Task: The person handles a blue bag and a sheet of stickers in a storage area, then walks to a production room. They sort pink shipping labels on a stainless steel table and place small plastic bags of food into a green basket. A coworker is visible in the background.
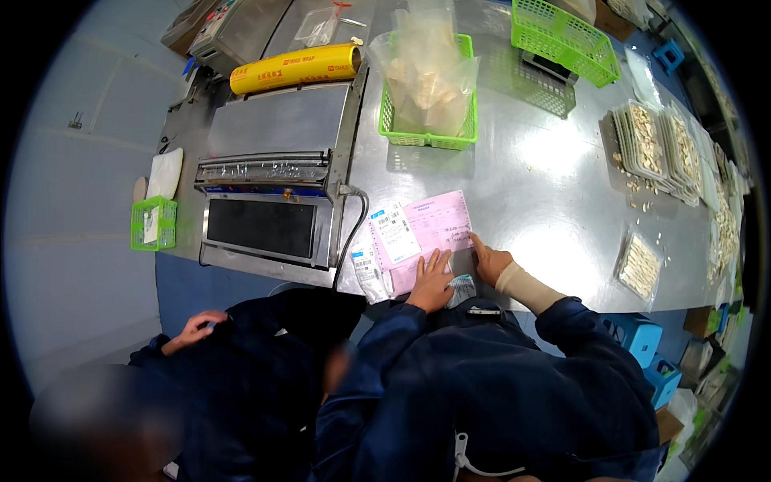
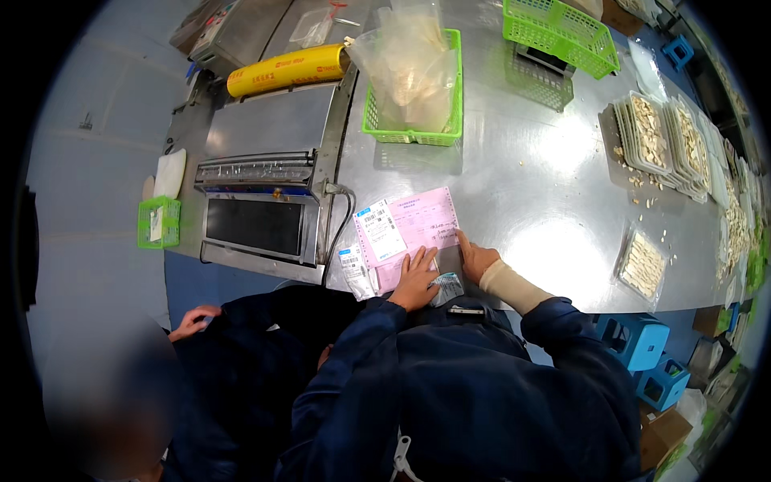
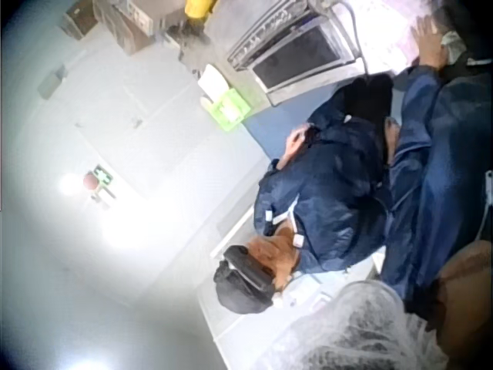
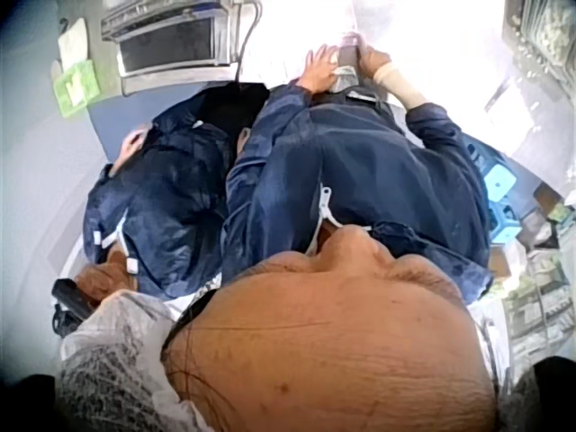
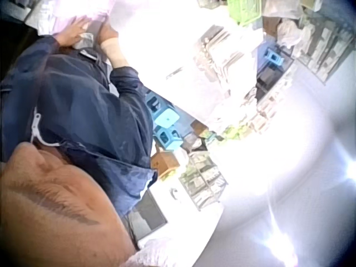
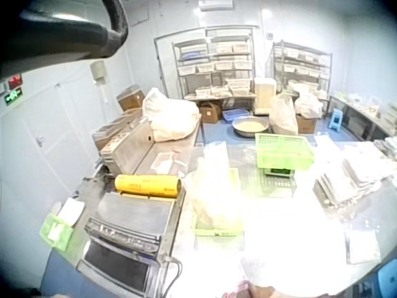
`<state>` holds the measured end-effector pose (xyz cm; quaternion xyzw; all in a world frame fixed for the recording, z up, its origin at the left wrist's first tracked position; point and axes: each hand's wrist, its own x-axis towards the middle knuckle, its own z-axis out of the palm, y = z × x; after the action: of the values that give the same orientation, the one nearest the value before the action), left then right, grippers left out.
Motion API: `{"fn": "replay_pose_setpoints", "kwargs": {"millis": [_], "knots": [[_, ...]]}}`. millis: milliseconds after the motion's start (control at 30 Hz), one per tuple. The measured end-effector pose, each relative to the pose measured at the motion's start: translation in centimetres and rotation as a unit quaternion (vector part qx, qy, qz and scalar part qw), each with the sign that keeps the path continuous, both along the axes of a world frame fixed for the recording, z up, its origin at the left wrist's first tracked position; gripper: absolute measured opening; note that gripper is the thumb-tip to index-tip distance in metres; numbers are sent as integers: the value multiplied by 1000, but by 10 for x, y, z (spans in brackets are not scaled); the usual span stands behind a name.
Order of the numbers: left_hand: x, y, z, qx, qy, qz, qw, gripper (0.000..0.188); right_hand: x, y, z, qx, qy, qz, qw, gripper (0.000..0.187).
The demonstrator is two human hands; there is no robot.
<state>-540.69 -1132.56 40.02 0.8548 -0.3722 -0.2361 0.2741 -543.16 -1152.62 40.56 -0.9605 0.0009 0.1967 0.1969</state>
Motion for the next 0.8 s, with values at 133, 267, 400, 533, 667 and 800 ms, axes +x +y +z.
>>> {"fn": "replay_pose_setpoints", "kwargs": {"millis": [133,267,400,533,667,800], "knots": [[1,-4,5,11,9,-9,1000,20,-6,-3,15,-12,37,22,999,57],[2,-1,6,3,3,-11,1000,18,-8,-1,12,-30,41,56,997,56],[0,0,10,-3,6,-9,1000,18,-5,-2,11,-31,42,65,997,55],[-16,0,22,-60,-8,-4,998,15,9,-1,14,71,-17,82,994,52],[-22,20,31,-119,124,49,984,16,13,15,-2,198,-53,126,971,46],[-34,32,15,-139,70,65,986,19,20,26,-14,220,-92,111,965,45]]}}
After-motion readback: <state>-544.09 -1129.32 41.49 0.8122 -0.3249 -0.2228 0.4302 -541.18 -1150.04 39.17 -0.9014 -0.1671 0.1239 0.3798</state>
